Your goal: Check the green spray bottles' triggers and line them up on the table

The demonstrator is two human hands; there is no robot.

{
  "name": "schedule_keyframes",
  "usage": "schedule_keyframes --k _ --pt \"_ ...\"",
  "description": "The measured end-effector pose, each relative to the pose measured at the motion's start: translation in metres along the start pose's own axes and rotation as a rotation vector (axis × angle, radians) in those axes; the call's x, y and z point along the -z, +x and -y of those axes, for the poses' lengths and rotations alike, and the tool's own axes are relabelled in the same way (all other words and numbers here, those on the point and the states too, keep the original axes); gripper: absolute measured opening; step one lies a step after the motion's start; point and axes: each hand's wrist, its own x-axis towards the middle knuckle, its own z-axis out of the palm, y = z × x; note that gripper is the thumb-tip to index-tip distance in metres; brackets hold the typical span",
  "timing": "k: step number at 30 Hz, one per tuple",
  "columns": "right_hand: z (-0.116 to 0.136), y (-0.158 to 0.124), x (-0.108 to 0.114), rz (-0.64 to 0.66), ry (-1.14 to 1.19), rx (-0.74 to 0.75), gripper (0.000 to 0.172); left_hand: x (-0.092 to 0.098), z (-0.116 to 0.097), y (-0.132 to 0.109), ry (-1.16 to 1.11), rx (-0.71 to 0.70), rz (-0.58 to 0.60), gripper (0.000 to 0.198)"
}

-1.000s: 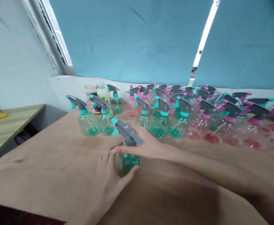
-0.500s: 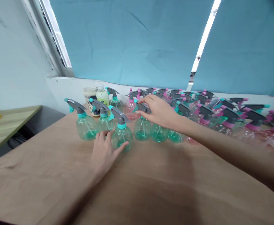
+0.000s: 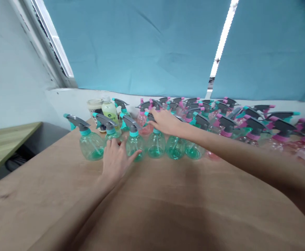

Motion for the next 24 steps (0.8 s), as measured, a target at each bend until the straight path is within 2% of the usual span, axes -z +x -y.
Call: schedule_keyframes --k 10,14,18,20,21,23,24 --pt "0.009 -0.020 0.013 0.070 0.128 0.046 0.041 -0.002 0.002 0.010 0.009 -0.020 0.018 0.069" --pt "0.020 -0.045 0.025 0.088 0.159 0.050 0.041 0.004 0.006 0.006 0.017 -0.028 -0.001 0.066" --pt "0.031 -0.084 0.039 0.098 0.195 0.053 0.040 0.018 0.010 -0.004 -0.044 -0.021 -0.034 0.061" --pt "0.033 -0.104 0.046 0.064 0.212 0.054 0.039 0.025 0.006 -0.011 -0.135 -0.017 -0.086 0.064" --pt "0.034 -0.114 0.050 0.060 0.216 0.046 0.038 0.027 0.001 -0.015 -0.200 -0.029 -0.074 0.063" --pt "0.033 -0.130 0.057 0.069 0.219 0.013 0.037 0.029 -0.015 -0.024 -0.358 -0.067 -0.005 0.060" --pt "0.031 -0.137 0.060 0.075 0.220 -0.005 0.036 0.029 -0.025 -0.029 -0.446 -0.112 0.074 0.057"
